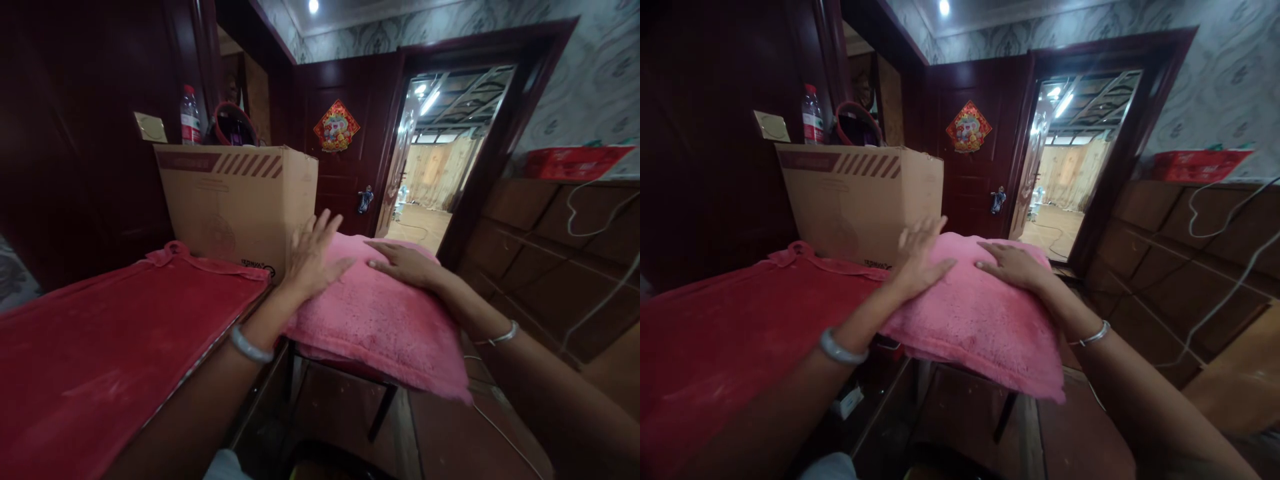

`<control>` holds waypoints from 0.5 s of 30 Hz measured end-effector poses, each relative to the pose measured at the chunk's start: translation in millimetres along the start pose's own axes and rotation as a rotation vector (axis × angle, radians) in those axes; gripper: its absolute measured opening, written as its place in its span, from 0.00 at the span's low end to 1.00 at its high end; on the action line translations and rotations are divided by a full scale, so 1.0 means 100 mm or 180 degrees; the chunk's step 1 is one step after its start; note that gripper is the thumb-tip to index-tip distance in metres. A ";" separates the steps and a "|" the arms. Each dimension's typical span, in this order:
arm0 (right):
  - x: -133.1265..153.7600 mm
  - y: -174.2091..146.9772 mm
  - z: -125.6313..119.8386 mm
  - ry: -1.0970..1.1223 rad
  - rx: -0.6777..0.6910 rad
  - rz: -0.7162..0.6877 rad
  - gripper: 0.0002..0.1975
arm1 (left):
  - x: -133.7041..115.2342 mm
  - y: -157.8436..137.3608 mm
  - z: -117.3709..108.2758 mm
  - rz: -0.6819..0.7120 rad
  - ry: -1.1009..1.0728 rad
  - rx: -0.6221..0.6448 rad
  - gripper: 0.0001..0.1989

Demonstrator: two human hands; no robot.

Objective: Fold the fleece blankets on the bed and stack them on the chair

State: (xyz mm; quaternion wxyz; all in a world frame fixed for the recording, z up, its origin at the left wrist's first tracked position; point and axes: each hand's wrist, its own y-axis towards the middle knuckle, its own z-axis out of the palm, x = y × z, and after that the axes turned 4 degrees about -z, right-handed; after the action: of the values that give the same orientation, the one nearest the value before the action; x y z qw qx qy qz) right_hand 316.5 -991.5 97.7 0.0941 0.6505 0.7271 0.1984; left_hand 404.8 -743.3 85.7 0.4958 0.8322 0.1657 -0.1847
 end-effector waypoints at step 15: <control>-0.31 -0.15 0.27 0.0251 0.0210 0.0110 0.39 | 0.18 -0.31 0.40 0.0011 0.1756 0.0829 0.37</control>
State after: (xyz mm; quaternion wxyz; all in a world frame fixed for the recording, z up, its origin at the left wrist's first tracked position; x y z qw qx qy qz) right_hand 318.2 -1018.9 63.6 0.0404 0.6574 0.7250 0.2014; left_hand 400.7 -763.0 36.0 0.3216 0.9078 0.2677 0.0294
